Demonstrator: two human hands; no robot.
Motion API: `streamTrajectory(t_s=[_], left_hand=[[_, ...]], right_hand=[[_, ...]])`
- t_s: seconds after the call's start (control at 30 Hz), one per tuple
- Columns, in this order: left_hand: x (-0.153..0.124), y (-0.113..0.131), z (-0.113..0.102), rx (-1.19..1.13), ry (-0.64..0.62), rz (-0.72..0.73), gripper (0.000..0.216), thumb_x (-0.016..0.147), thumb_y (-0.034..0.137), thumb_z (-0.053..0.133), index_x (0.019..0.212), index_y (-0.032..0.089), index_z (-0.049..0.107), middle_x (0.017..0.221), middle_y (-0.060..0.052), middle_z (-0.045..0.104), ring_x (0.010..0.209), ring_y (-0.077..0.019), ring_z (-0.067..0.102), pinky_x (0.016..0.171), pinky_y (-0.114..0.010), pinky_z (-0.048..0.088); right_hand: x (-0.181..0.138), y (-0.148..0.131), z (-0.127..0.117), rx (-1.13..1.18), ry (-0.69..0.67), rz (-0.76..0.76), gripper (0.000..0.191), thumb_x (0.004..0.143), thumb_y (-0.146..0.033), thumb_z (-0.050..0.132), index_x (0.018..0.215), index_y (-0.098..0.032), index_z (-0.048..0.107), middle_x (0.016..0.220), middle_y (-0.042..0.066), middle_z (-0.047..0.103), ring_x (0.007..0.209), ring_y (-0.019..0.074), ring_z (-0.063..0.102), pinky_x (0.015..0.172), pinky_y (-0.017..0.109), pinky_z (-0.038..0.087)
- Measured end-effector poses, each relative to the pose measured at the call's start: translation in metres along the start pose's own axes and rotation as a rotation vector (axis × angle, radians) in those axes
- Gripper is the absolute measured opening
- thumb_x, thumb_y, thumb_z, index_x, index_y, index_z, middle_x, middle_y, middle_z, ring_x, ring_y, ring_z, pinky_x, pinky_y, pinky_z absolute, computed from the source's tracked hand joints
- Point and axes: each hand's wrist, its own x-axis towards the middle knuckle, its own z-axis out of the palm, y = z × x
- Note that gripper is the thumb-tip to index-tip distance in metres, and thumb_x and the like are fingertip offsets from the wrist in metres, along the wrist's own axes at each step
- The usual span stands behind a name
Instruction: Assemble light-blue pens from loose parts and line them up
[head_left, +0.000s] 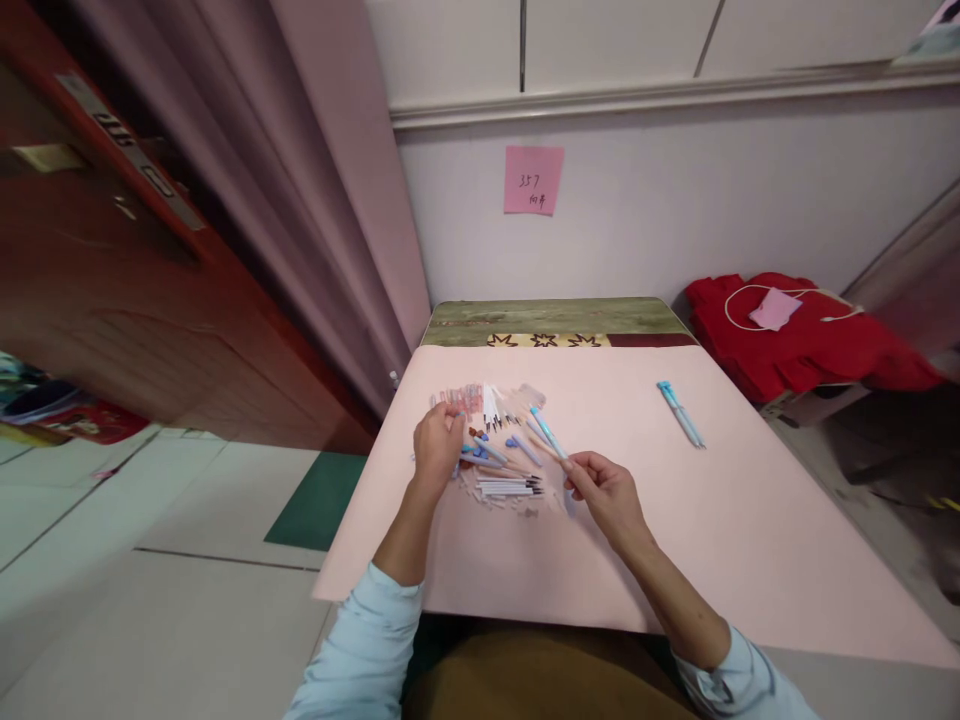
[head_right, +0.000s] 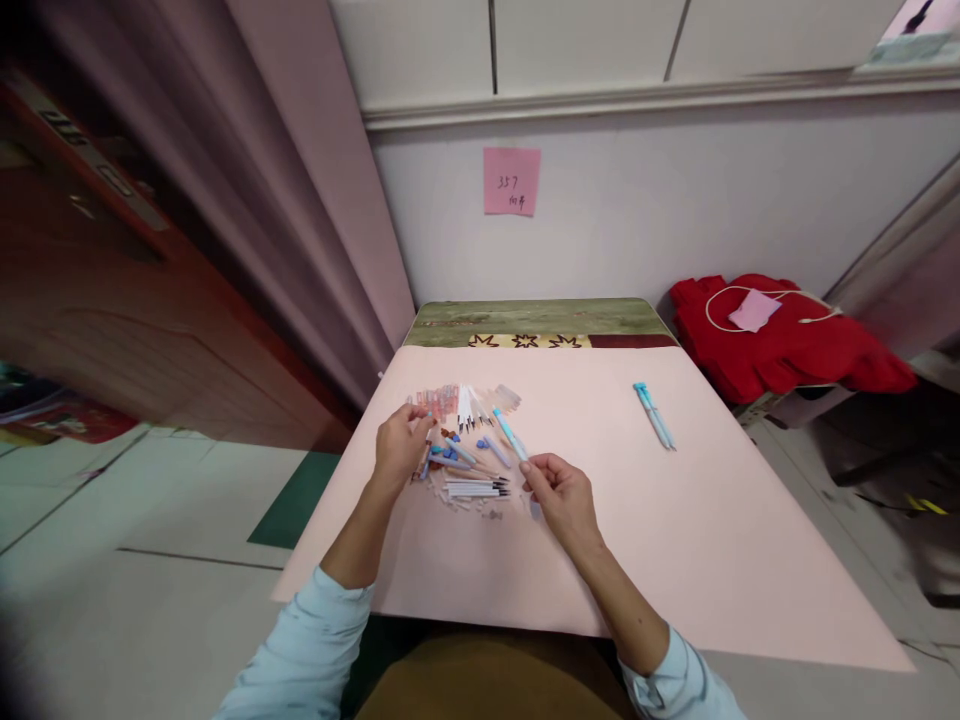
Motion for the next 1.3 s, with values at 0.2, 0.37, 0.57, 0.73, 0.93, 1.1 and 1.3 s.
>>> streamTrajectory(t_s=[0.2, 0.37, 0.57, 0.73, 0.93, 1.1, 1.3], left_hand=[[-0.029, 0.024, 0.010, -0.924, -0.230, -0.250, 0.035, 0.070, 0.038, 0.073, 0.093, 0.016, 0.060, 0.082, -0.006, 0.070, 0.066, -0.0160, 0.066, 0.068, -0.033, 0.054], [-0.038, 0.034, 0.025, -1.019, -0.303, -0.251, 0.034, 0.070, 0.036, 0.075, 0.093, 0.011, 0.069, 0.077, -0.005, 0.068, 0.066, -0.0111, 0.063, 0.068, -0.027, 0.055], [-0.035, 0.030, 0.029, -0.958, -0.284, -0.156, 0.033, 0.076, 0.036, 0.070, 0.098, 0.012, 0.072, 0.071, -0.003, 0.067, 0.067, -0.0121, 0.063, 0.071, -0.027, 0.054], [-0.034, 0.026, 0.029, -0.853, -0.260, -0.100, 0.034, 0.079, 0.037, 0.066, 0.103, 0.014, 0.072, 0.072, -0.004, 0.068, 0.069, -0.0130, 0.064, 0.073, -0.027, 0.053], [-0.033, 0.026, 0.030, -0.817, -0.281, -0.080, 0.034, 0.079, 0.038, 0.066, 0.104, 0.014, 0.072, 0.072, -0.004, 0.069, 0.068, -0.0133, 0.064, 0.071, -0.026, 0.052], [-0.035, 0.031, 0.024, -0.773, -0.299, -0.042, 0.032, 0.079, 0.035, 0.064, 0.102, 0.014, 0.073, 0.072, -0.004, 0.069, 0.067, -0.0133, 0.064, 0.069, -0.026, 0.051], [-0.036, 0.040, 0.019, -0.816, -0.334, -0.063, 0.037, 0.073, 0.035, 0.072, 0.102, 0.013, 0.070, 0.066, -0.001, 0.066, 0.061, -0.0131, 0.062, 0.063, -0.026, 0.051]], right_hand=[[0.000, 0.001, 0.007, -0.018, -0.003, -0.006, 0.038, 0.076, -0.053, 0.070, 0.087, -0.016, 0.072, 0.063, 0.002, 0.064, 0.059, 0.0147, 0.057, 0.057, 0.025, 0.047], [-0.001, 0.004, 0.004, -0.059, 0.007, -0.015, 0.038, 0.078, -0.053, 0.068, 0.089, -0.017, 0.073, 0.063, 0.002, 0.063, 0.059, 0.0147, 0.056, 0.058, 0.026, 0.047], [-0.003, 0.008, -0.001, -0.075, 0.021, -0.026, 0.039, 0.079, -0.054, 0.067, 0.087, -0.017, 0.073, 0.061, 0.001, 0.061, 0.057, 0.0142, 0.054, 0.056, 0.025, 0.045], [-0.003, 0.010, -0.001, -0.068, 0.012, -0.022, 0.039, 0.078, -0.054, 0.067, 0.088, -0.017, 0.073, 0.063, 0.001, 0.062, 0.059, 0.0145, 0.055, 0.058, 0.025, 0.046], [-0.002, 0.012, -0.002, -0.079, 0.009, -0.029, 0.039, 0.079, -0.054, 0.066, 0.088, -0.017, 0.073, 0.063, 0.002, 0.063, 0.059, 0.0153, 0.056, 0.056, 0.025, 0.046], [-0.004, 0.009, -0.003, -0.086, 0.012, -0.016, 0.038, 0.078, -0.053, 0.067, 0.086, -0.017, 0.074, 0.059, 0.000, 0.059, 0.057, 0.0137, 0.053, 0.055, 0.024, 0.045], [-0.005, 0.010, -0.004, -0.078, -0.019, -0.009, 0.040, 0.078, -0.054, 0.068, 0.088, -0.016, 0.073, 0.061, 0.001, 0.062, 0.057, 0.0139, 0.055, 0.056, 0.025, 0.046]])
